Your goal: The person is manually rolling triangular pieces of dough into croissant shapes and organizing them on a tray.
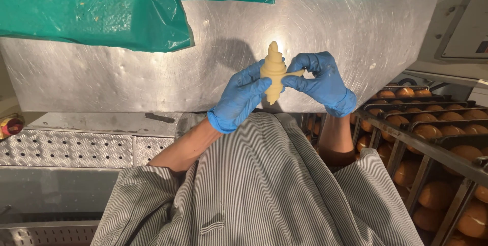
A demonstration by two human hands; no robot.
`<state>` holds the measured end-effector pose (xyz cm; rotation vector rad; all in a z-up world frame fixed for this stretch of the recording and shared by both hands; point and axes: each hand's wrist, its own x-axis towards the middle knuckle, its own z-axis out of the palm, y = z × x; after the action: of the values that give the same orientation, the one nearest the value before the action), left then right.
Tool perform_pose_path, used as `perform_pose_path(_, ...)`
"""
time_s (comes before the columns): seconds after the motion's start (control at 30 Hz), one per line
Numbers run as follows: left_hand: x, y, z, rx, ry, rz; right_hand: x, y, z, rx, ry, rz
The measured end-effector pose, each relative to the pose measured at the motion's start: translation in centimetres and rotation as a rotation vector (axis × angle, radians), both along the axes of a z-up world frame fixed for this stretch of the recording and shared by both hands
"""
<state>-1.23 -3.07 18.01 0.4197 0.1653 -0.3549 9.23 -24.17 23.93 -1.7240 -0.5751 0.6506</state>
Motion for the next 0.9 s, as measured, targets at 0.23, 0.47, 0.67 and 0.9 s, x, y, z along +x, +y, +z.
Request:
perform_pose_path(0.23,0.4,0.3,1.3,0.03,-0.028,-0.007,0.1,-0.3,-0.2,-0.022,-0.006,-0.03)
perform_pose_path(0.47,0.5,0.5,1.0,0.04,0.007,0.027,0.1,0.0,-0.1,0.043,0.013,-0.037)
perform_pose_path(0.67,0.6,0.3,1.1,0.036,-0.012,0.03,0.1,0.2,0.8,0.03,0.093,-0.067)
perform_pose_path(0.9,0.7,0.3,0.8,0.096,0.017,0.069,0.2,0.1,0.2,0.072,0.022,-0.035)
